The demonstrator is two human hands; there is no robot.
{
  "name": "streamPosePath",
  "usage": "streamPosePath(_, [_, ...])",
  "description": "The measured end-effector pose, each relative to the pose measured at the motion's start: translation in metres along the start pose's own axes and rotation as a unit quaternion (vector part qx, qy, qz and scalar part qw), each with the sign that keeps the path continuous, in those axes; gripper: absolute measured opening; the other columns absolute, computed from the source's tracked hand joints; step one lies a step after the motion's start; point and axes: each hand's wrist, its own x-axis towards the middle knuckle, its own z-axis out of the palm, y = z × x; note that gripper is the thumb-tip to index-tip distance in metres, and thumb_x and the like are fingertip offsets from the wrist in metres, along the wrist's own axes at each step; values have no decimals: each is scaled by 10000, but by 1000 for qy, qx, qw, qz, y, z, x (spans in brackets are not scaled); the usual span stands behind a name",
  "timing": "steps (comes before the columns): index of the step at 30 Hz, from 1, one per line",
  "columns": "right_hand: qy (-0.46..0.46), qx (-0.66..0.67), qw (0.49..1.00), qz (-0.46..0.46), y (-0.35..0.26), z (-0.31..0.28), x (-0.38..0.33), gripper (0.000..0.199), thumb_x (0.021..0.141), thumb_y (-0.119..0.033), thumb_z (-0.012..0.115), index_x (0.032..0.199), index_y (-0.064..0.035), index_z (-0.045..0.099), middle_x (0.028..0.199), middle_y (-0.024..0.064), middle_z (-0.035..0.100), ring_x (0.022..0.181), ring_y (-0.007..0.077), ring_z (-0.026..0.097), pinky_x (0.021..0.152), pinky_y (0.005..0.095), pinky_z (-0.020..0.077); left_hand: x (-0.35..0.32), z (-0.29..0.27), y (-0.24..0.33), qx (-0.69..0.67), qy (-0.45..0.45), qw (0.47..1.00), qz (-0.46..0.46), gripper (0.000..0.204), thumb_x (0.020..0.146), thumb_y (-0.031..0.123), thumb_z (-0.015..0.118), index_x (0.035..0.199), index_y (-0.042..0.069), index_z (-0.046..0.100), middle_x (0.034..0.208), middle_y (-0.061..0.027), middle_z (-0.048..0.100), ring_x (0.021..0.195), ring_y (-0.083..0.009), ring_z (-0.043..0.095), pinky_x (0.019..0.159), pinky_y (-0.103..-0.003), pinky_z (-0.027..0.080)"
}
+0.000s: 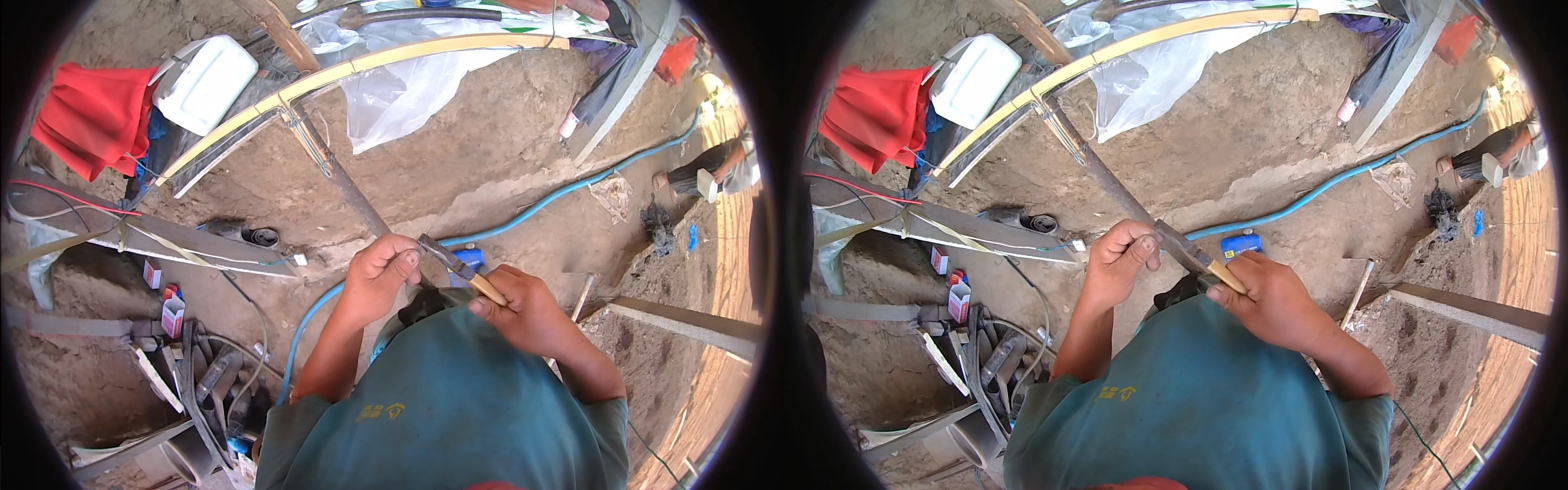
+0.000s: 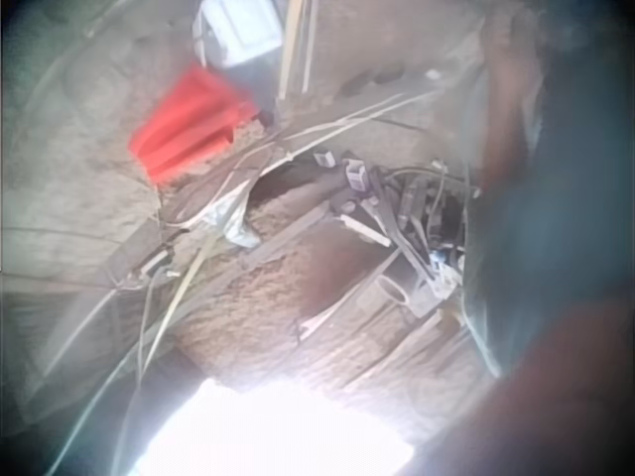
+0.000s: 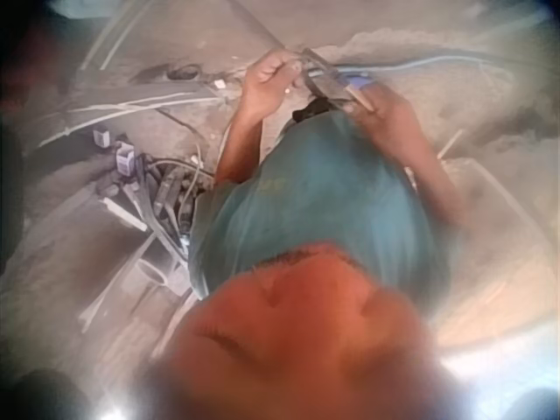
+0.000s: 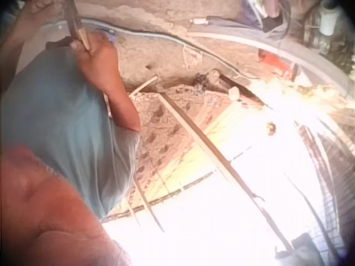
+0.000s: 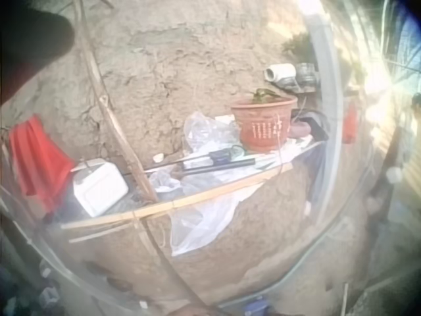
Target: The person assembles a small wooden device by inserting a metal wire through a wooden piece and bending it with pliers. They repeatedly adjust and tighten the wire to secure it in place.
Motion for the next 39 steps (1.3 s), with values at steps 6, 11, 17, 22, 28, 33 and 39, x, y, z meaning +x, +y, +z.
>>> streamPosePath(6, [-14, 38, 999, 13, -5, -4, 0, 281, 953, -262, 769, 939, -32, 610, 833, 171, 602, 774, 396, 626, 693, 470, 503, 0, -1, -5, -32, -7, 999, 2, 116, 1066, 97, 628, 1094, -12, 653, 859, -50, 661, 730, -107, 621, 674, -287, 540])
streamPosePath(11, [-14, 27, 999, 15, -9, -7, 1, 289, 951, -264, 774, 944, -27, 607, 855, 175, 601, 775, 396, 623, 704, 469, 505, 1, -4, -6, -22, -20, 1000, 4, 121, 1066, 107, 631, 1107, -6, 648, 861, -48, 659, 725, -108, 618, 672, -286, 539])
streamPosePath(17, [0, -24, 999, -29, -9, -9, 1, 279, 930, -233, 797, 985, -15, 632, 881, 156, 609, 756, 371, 627, 675, 435, 514, 3, -2, 0, 33, -3, 999, 22, 162, 1072, 139, 624, 1146, 4, 676, 885, -62, 699, 828, -116, 663, 754, -287, 543])
streamPosePath(22, [8, -61, 997, -42, -12, -9, 0, 282, 912, -217, 800, 950, -28, 594, 890, 162, 605, 741, 399, 642, 640, 475, 530, 5, 1, 14, 79, -6, 995, 55, 263, 1048, 133, 657, 1269, -9, 680, 1052, -112, 746, 995, -169, 709, 874, -327, 566])
streamPosePath(28, [-3, -36, 998, -59, -10, -8, -1, 299, 917, -229, 797, 922, -33, 572, 880, 162, 595, 735, 403, 638, 631, 483, 526, 9, -11, 1, 97, -38, 989, 106, 304, 993, 136, 742, 1246, -19, 674, 1179, -136, 751, 927, -167, 701, 808, -327, 601])
streamPosePath(33, [-36, 22, 998, -55, -7, -8, -3, 295, 929, -222, 798, 913, -34, 571, 851, 155, 584, 733, 397, 627, 639, 469, 507, 8, -12, 0, 48, -42, 989, 136, 296, 960, 164, 775, 1194, 4, 687, 1103, -143, 755, 946, -188, 707, 805, -332, 592])
streamPosePath(39, [-67, 102, 992, -17, -5, -3, -8, 281, 918, -211, 821, 915, -32, 604, 795, 147, 592, 700, 361, 610, 633, 439, 496, 19, -14, -1, 76, -58, 968, 231, 346, 900, 286, 817, 1115, 43, 699, 946, -88, 742, 898, -227, 685, 955, -451, 514])
